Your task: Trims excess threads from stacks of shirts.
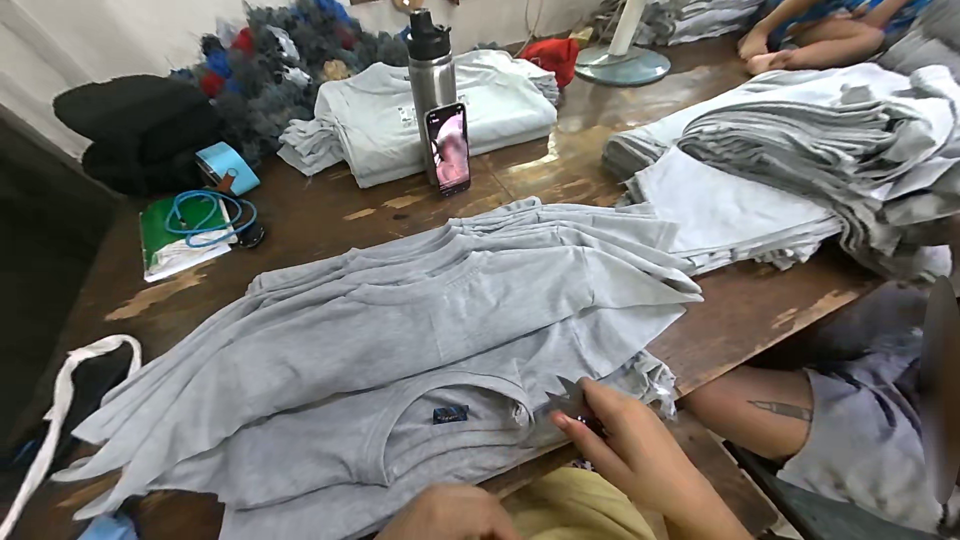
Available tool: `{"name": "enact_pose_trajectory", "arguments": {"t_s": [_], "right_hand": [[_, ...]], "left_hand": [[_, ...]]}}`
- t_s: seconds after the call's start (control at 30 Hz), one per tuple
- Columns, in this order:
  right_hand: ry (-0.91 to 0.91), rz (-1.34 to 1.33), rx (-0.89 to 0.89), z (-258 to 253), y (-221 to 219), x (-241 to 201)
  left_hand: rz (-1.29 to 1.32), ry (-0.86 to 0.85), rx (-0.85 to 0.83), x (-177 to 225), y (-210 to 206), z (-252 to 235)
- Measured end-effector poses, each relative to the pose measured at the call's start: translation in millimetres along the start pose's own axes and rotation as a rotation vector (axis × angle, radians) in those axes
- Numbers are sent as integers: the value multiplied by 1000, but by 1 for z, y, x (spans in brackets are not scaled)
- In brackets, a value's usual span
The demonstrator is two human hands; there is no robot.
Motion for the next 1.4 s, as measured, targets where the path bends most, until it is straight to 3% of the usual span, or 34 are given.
{"name": "enact_pose_trajectory", "arguments": {"t_s": [0.2,0.37,0.5,0.73,0.93,1.03,1.2,1.4], "right_hand": [[52,-178,-29,-10,-30,-16],[92,-431,29,-5,-41,-12],[119,-533,28,-2,-42,-9],[95,-557,40,-4,-43,-10],[-95,-214,176,-8,-42,-12],[-101,-390,143,-9,-42,-8],[-107,-552,106,-11,-42,-6],[-62,-515,37,-10,-46,-5]], "left_hand": [[-355,156,571,-23,18,-26],[-228,61,764,-42,14,-38],[-77,7,792,-41,17,-28],[-115,57,734,-37,19,-23],[-170,168,776,-41,16,-30],[-186,215,804,-45,17,-26],[-314,397,678,-49,19,-38],[-150,300,774,-55,27,-57]]}}
Point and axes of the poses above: each hand's wrist, its own z-axis away from the middle knuckle, its own y-axis out of the back of the hand, x = y × z, the point moved 6 cm from there along -z, towards the middle knuckle, and after that the axes turned 8 degrees about z, right-handed, at the moved point
